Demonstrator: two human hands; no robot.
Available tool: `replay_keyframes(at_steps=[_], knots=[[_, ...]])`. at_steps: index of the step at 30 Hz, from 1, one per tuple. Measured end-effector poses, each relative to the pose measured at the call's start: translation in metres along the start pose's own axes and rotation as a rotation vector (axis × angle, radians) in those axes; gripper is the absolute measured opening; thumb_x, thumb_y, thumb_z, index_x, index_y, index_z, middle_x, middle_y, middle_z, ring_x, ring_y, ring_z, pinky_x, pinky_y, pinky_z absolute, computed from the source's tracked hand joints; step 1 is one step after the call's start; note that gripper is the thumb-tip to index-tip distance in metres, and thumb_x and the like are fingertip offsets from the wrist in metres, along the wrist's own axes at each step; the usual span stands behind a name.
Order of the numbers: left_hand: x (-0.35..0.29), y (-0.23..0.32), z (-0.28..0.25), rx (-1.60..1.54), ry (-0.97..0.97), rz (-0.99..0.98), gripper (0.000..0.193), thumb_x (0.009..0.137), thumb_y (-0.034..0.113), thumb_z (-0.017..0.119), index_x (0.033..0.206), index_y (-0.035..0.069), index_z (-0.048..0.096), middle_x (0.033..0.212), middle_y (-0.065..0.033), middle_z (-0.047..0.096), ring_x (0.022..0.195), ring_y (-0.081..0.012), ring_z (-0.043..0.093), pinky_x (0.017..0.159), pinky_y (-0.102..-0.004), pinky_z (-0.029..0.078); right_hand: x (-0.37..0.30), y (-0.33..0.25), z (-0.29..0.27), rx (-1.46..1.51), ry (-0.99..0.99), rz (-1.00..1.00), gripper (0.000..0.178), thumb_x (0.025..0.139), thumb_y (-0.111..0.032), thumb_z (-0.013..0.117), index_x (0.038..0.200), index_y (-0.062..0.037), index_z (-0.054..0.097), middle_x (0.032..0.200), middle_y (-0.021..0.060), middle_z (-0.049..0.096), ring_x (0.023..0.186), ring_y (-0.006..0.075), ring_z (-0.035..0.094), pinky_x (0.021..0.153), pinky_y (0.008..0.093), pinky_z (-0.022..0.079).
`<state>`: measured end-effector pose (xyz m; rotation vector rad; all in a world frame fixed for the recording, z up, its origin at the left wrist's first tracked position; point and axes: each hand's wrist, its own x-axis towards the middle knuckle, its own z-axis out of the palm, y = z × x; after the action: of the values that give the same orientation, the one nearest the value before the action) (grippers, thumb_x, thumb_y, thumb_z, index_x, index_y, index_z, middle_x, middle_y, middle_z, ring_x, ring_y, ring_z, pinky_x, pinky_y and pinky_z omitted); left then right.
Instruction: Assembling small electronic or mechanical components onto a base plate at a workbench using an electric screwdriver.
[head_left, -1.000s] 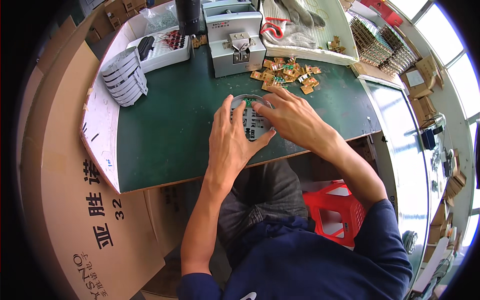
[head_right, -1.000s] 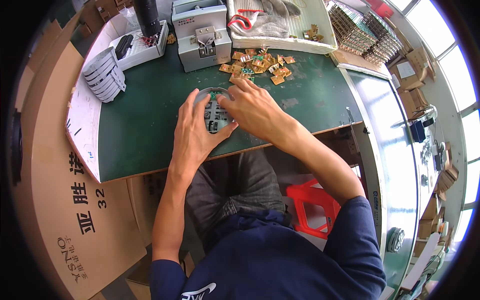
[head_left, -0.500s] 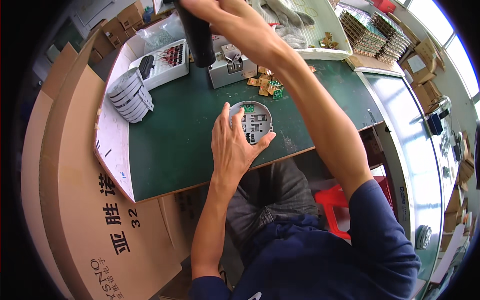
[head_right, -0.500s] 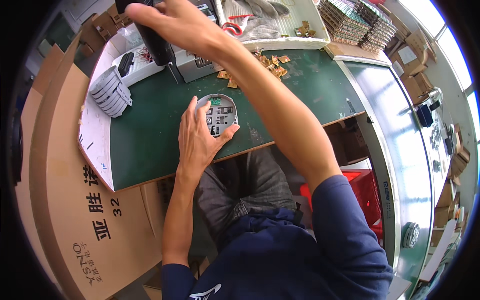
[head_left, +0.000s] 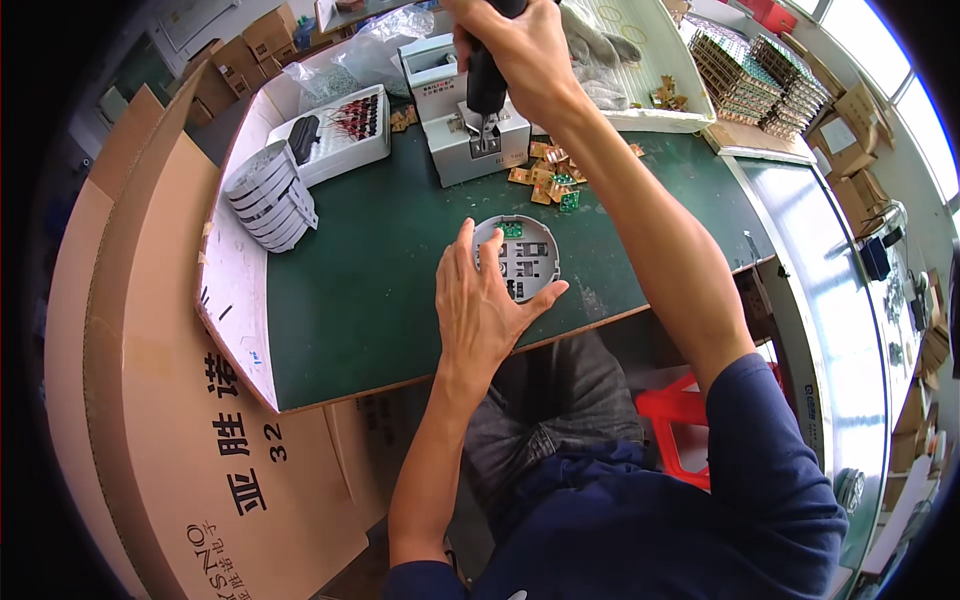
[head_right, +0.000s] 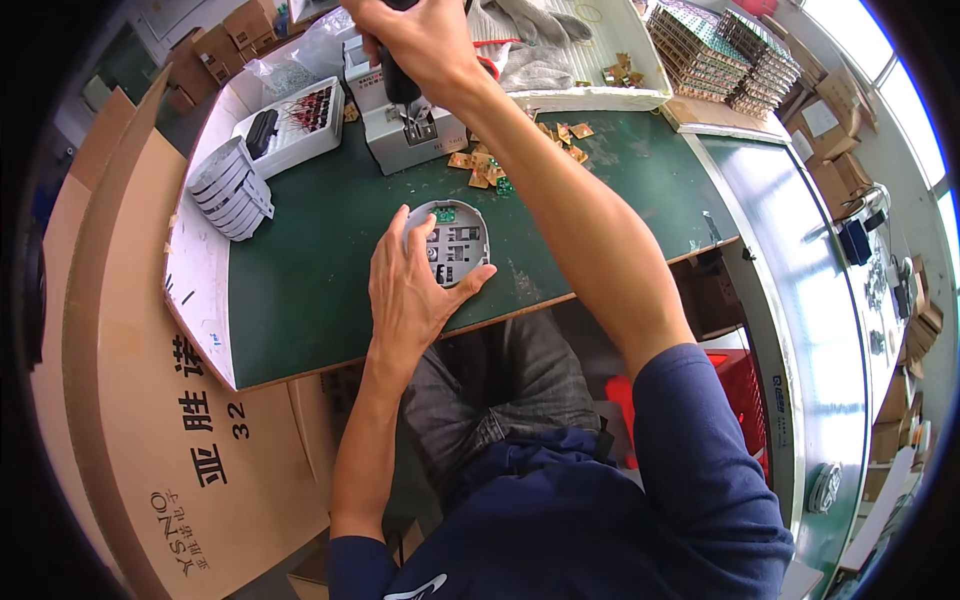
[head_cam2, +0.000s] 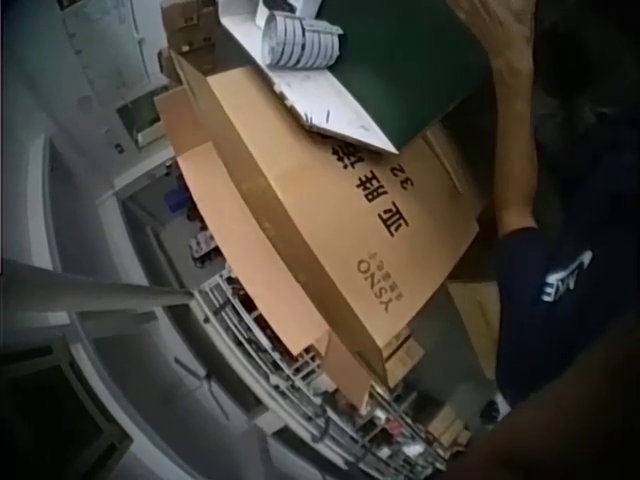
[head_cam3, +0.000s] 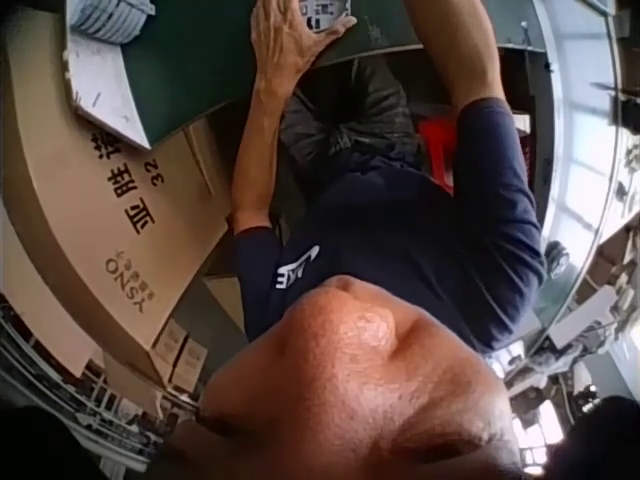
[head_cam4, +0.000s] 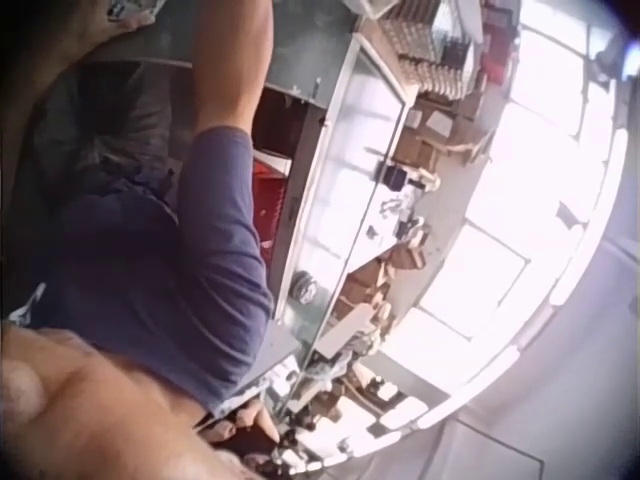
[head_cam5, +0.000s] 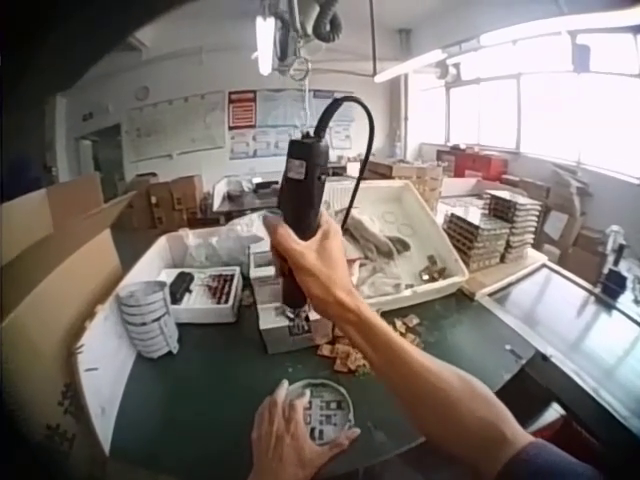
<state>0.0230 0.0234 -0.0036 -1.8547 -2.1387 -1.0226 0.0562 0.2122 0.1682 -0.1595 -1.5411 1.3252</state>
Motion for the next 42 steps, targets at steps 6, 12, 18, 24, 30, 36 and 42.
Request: replay_keyframes(at_steps=[6,12,18,24,30,36,42], knots=[[0.0,0.002,0.002,-0.016,-0.006,-0.018,0.086,0.077,0.06,0.082,0.131,-0.002,0.056,0.146,-0.0271,0.048,0.129,-0.0433,0.052,0.109,-0.0512,0.044,0.018,0.02,-0.001,-0.21,0.082,-0.071,0.026,0.094,-0.022,0.072,0.08,-0.0045,0.057,0.063,-0.0008,0.056,0.054,0.008,0.053,0.049,0.0277,0.042],[0.0,-0.001,0.005,-0.009,0.009,-0.009,0.085,0.078,0.058,0.082,0.131,-0.001,0.056,0.145,-0.0273,0.048,0.128,-0.0436,0.052,0.108,-0.0515,0.044,0.001,0.013,-0.004,-0.179,0.003,-0.007,0.027,0.094,-0.021,0.072,0.079,-0.0053,0.057,0.064,-0.0014,0.056,0.054,0.0078,0.052,0.049,0.0274,0.042],[0.001,0.001,0.002,0.015,0.004,-0.015,0.083,0.079,0.056,0.082,0.131,-0.002,0.055,0.145,-0.0273,0.048,0.127,-0.0437,0.052,0.108,-0.0515,0.045,-0.06,-0.014,0.001,-0.123,-0.018,0.106,0.027,0.096,-0.022,0.071,0.109,0.0013,0.066,0.066,-0.0021,0.056,0.054,0.0072,0.052,0.05,0.0259,0.042],[0.001,0.003,0.001,0.013,-0.01,-0.009,0.083,0.079,0.056,0.082,0.132,-0.001,0.055,0.144,-0.0272,0.048,0.128,-0.0439,0.052,0.108,-0.0515,0.045,-0.076,-0.006,-0.008,-0.14,-0.066,0.155,0.048,0.1,-0.028,0.07,0.134,0.0037,0.06,0.078,0.0012,0.062,0.066,0.009,0.057,0.058,0.0265,0.047],[0.0,0.003,0.001,0.014,-0.02,-0.018,0.083,0.08,0.057,0.082,0.132,-0.001,0.054,0.144,-0.0276,0.048,0.129,-0.0442,0.051,0.109,-0.052,0.043,-0.08,0.012,-0.006,-0.151,-0.048,0.041,0.039,0.096,-0.02,0.072,0.128,0.0001,0.062,0.064,0.0011,0.059,0.055,0.0081,0.056,0.055,0.0255,0.046],[0.002,0.002,0.001,0.006,-0.022,-0.009,0.083,0.08,0.058,0.081,0.133,-0.001,0.054,0.144,-0.0282,0.048,0.13,-0.0445,0.05,0.11,-0.0523,0.043,-0.08,0.016,-0.007,-0.089,-0.038,0.062,0.031,0.094,-0.019,0.073,0.117,-0.0006,0.063,0.062,0.0003,0.058,0.054,0.0073,0.055,0.054,0.0253,0.045],[0.001,0.003,0.001,0.01,-0.03,-0.017,0.084,0.08,0.059,0.08,0.133,-0.001,0.053,0.144,-0.0289,0.048,0.13,-0.0449,0.05,0.11,-0.0524,0.043,-0.082,0.015,-0.006,-0.11,-0.126,0.082,0.023,0.091,-0.019,0.076,0.101,-0.002,0.063,0.063,0.0001,0.058,0.055,0.0072,0.055,0.054,0.0254,0.044]])
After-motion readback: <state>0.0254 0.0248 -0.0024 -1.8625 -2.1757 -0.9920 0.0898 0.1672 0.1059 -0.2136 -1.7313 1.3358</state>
